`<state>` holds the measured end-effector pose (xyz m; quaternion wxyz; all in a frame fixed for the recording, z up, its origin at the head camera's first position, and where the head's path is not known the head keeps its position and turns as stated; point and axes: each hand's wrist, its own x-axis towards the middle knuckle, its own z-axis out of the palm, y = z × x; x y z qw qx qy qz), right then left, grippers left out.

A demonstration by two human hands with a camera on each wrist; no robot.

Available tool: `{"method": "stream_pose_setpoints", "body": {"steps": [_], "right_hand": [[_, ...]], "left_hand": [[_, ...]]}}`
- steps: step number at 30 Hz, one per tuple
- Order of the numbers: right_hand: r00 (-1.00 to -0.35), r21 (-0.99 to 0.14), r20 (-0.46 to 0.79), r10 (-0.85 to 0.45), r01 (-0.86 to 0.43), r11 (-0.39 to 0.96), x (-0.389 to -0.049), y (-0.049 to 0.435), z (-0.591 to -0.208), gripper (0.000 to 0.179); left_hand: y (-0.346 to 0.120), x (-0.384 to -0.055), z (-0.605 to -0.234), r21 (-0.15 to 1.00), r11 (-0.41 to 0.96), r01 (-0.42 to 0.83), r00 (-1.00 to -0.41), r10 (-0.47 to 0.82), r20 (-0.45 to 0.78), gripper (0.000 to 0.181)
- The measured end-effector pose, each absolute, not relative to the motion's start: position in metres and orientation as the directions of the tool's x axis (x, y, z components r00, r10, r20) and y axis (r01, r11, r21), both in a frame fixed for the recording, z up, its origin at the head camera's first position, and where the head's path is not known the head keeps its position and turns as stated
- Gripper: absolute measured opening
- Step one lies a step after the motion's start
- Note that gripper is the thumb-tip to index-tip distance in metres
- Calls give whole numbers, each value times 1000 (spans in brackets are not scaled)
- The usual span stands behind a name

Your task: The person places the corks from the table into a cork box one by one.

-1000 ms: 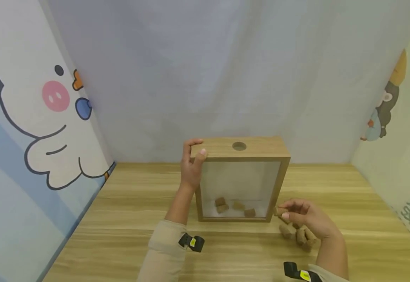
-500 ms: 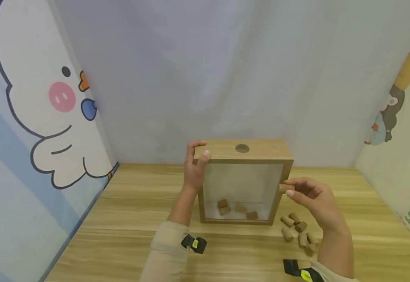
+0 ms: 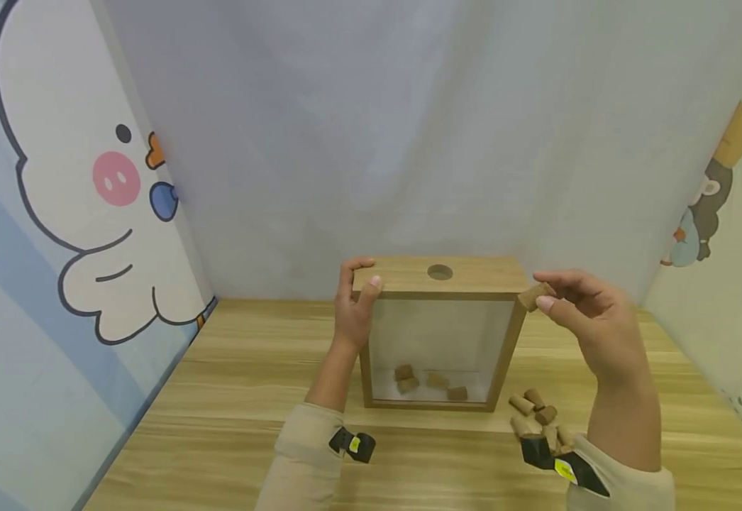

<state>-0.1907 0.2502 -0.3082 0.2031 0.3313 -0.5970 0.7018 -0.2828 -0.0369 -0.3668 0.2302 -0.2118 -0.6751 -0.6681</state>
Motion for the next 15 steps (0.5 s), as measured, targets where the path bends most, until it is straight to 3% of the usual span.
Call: {"method": "stream_pose_setpoints", "body": {"steps": [3, 9, 13, 15], "right_hand": [[-701, -696, 710, -73, -681, -228, -196, 244, -294, 31], [-778, -757, 626, 61, -624, -192, -207, 228, -266, 18], [-827, -815, 562, -20, -550, -184, -219, 220, -251, 15], [-864, -865, 499, -75, -490, -107, -225, 215, -243, 15]], "left_hand": [[-37, -282, -365, 808, 13, 589, -808, -24, 589, 41], [-37, -282, -366, 793, 17, 609, -792, -32, 609, 43], [-36, -281, -367, 792, 23, 610, -792, -27, 610, 44], [-37, -281, -367, 798, 14, 602, -798, -23, 602, 43]]}}
